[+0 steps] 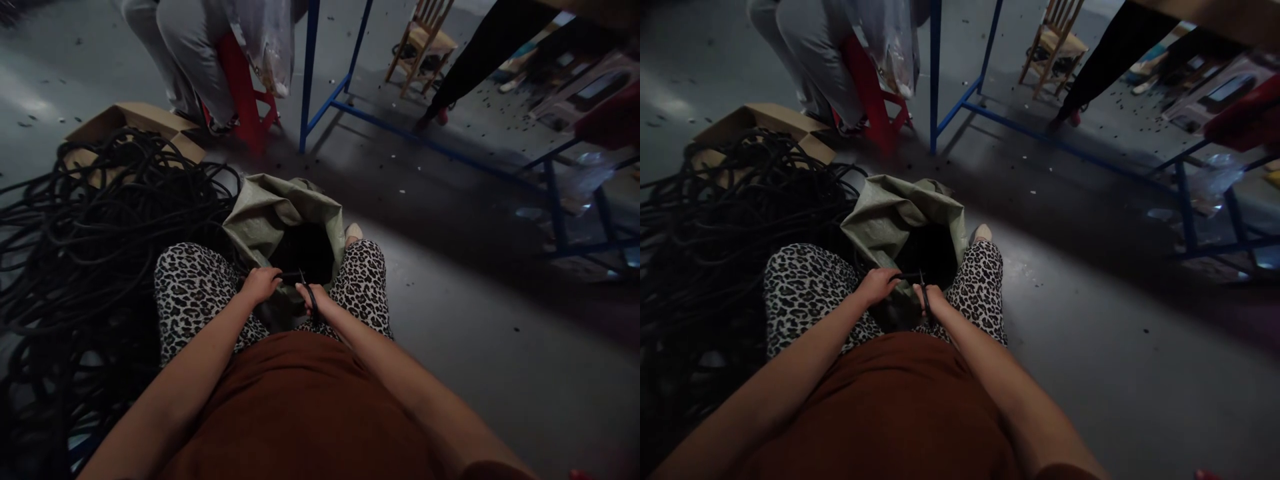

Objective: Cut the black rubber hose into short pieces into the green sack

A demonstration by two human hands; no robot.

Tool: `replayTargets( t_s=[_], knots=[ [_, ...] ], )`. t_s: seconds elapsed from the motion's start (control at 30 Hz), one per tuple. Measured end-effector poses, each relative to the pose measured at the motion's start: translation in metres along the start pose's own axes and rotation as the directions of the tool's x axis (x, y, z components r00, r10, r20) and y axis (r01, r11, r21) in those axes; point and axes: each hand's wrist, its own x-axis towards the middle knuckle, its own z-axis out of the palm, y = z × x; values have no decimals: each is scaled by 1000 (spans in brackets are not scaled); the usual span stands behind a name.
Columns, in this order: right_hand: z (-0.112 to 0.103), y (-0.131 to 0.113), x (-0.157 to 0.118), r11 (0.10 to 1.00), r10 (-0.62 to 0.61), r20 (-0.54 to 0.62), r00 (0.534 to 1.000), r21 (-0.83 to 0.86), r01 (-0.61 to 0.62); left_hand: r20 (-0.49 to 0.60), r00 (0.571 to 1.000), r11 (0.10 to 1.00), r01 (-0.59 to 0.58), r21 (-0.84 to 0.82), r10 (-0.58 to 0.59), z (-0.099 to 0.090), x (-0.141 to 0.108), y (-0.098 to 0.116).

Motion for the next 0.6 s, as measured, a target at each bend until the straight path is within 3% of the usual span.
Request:
replayTargets(
  t_s=[0.17, 0.6],
  knots=[
    [2, -1, 3, 998, 55, 24, 998, -29, -54, 53, 998, 998, 41, 43, -43, 0, -2, 3],
    [7, 9, 17, 970, -20, 40, 999, -241, 29, 16, 997, 992, 69, 106, -71, 8, -7, 1]
  ],
)
